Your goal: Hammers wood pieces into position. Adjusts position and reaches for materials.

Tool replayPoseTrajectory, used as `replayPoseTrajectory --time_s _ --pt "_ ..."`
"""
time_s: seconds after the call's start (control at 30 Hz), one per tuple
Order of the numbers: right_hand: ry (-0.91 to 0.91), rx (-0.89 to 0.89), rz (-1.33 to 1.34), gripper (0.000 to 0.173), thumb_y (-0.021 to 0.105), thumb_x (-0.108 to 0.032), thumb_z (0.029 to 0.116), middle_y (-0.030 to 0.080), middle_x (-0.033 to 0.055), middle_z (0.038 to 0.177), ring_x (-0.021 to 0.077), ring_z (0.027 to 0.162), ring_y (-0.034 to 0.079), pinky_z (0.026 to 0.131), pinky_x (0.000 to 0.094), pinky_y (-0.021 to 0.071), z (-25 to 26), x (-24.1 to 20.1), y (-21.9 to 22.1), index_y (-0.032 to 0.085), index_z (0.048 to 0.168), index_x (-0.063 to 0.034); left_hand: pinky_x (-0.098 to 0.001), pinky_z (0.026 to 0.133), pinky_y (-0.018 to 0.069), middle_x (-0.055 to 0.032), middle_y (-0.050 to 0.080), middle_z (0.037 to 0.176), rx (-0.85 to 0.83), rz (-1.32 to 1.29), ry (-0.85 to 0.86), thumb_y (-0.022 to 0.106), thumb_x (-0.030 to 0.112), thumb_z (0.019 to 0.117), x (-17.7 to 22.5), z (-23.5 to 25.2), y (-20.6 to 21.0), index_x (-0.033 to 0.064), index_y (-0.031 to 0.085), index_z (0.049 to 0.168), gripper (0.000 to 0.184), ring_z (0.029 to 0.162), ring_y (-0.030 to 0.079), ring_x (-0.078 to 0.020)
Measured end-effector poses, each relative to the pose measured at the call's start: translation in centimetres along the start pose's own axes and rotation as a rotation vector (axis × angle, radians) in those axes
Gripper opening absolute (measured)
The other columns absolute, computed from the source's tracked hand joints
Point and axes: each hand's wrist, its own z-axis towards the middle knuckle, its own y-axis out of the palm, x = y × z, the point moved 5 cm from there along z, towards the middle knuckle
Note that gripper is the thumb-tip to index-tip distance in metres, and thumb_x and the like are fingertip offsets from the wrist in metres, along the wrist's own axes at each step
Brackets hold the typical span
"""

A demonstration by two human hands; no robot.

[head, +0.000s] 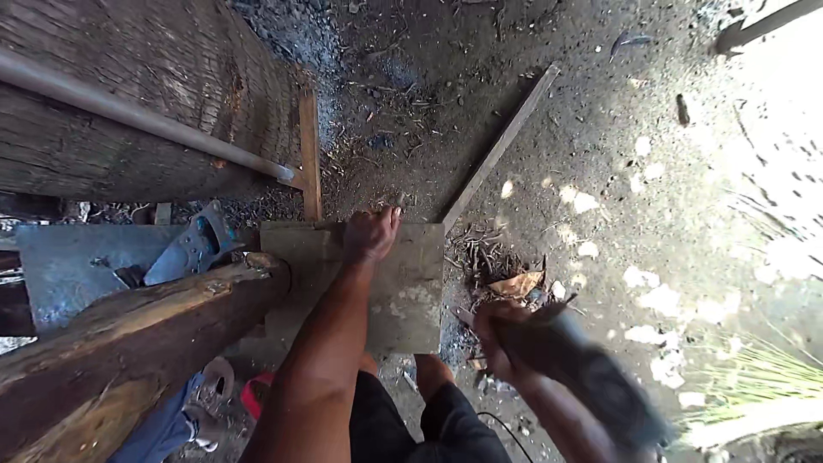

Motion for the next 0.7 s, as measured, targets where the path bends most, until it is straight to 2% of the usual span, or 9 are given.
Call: replayPoseTrajectory --time_s 0.07,0.13,0.23,0.3,0.4,0.5,0.53,0.63,0.7 --pt "0.274 -0.278 -0.266 0.037 0.06 -0.034 0.1001 0.072 0.0106 0.084 0.0238 0.073 0.071 0.066 0.0457 0.0606 -0.1 4.8 3.0 0.065 0.122 -0.0048 -0.0485 0.082 0.0562 -0.0109 0.072 0.077 -0.035 -0.003 -0.005 0.031 0.047 0.1106 0.0 -0.3 0.3 0.0129 0.071 0.109 0.053 0.079 0.073 -0.0294" --pt "0.563 -0.499 -0.371 0.048 0.055 -0.041 0.1007 0.072 0.0134 0.089 0.0329 0.079 0.072 0.073 0.0566 0.0579 2.3 6.6 4.4 0.055 0.139 -0.0121 -0.0503 0.086 0.056 -0.0123 0.073 0.08 -0.06 -0.029 -0.025 0.032 0.046 0.1107 0.2 -0.3 -0.2 0.0128 0.071 0.112 0.051 0.083 0.073 -0.0312" --pt "0.303 -0.117 -0.248 0.045 0.065 -0.037 0.097 0.07 0.007 0.076 0.0171 0.063 0.068 0.059 0.0402 0.0596 2.9 1.8 2.0 0.063 0.122 0.0006 -0.0531 0.086 0.0564 -0.015 0.073 0.081 -0.055 -0.051 -0.044 0.032 0.047 0.1107 0.0 -0.3 -0.5 0.011 0.072 0.113 0.053 0.085 0.073 -0.0347" --pt "0.063 0.04 -0.05 0.037 0.066 -0.033 0.0993 0.072 0.0066 0.087 0.012 0.075 0.07 0.068 0.0347 0.0625 1.6 -1.2 0.2 0.063 0.117 0.0005 -0.0529 0.083 0.0566 -0.0139 0.072 0.078 -0.003 -0.055 -0.029 0.034 0.046 0.1105 0.0 -0.3 -0.3 0.0104 0.072 0.11 0.052 0.081 0.073 -0.0339" --pt "-0.007 -0.073 -0.099 0.026 0.061 -0.029 0.0999 0.07 0.0073 0.091 0.0157 0.08 0.07 0.073 0.0341 0.0621 0.1 1.6 1.4 0.063 0.112 -0.0065 -0.0516 0.082 0.0572 -0.0126 0.073 0.077 0.007 -0.038 -0.015 0.033 0.045 0.1105 -0.2 0.1 0.1 0.011 0.072 0.112 0.052 0.079 0.073 -0.032" --pt "0.475 -0.562 -0.466 0.045 0.054 -0.038 0.0997 0.074 0.0163 0.096 0.0376 0.086 0.073 0.074 0.059 0.0572 1.8 7.6 4.8 0.057 0.137 -0.0118 -0.0494 0.08 0.0576 -0.0114 0.073 0.077 0.016 -0.034 -0.02 0.034 0.045 0.1101 0.0 -0.4 0.3 0.0123 0.073 0.109 0.051 0.079 0.074 -0.03" --pt "0.522 -0.588 -0.468 0.049 0.053 -0.041 0.1 0.073 0.0158 0.095 0.0381 0.085 0.073 0.074 0.0604 0.0569 3.3 7.5 5.1 0.054 0.141 -0.014 -0.0503 0.082 0.0572 -0.0118 0.073 0.08 -0.014 -0.046 -0.041 0.033 0.045 0.1103 -0.1 -0.2 0.0 0.0129 0.072 0.111 0.051 0.082 0.074 -0.0306" --pt "0.221 -0.218 -0.265 0.05 0.063 -0.042 0.0983 0.073 0.0101 0.081 0.0222 0.066 0.071 0.06 0.0451 0.06 3.4 2.3 2.6 0.065 0.127 -0.0008 -0.0572 0.092 0.0542 -0.0189 0.074 0.092 -0.128 -0.115 -0.07 0.035 0.044 0.1109 0.5 -0.8 -0.9 0.0111 0.07 0.122 0.05 0.095 0.073 -0.0383" --pt "-0.041 -0.091 -0.021 0.052 0.056 -0.048 0.1028 0.072 0.0084 0.091 0.0133 0.077 0.071 0.069 0.036 0.0625 2.1 -0.2 0.7 0.063 0.123 0.0001 -0.0546 0.089 0.056 -0.0167 0.074 0.085 -0.046 -0.08 -0.054 0.035 0.045 0.1105 0.3 -0.4 -0.8 0.0107 0.071 0.116 0.05 0.088 0.074 -0.0357"
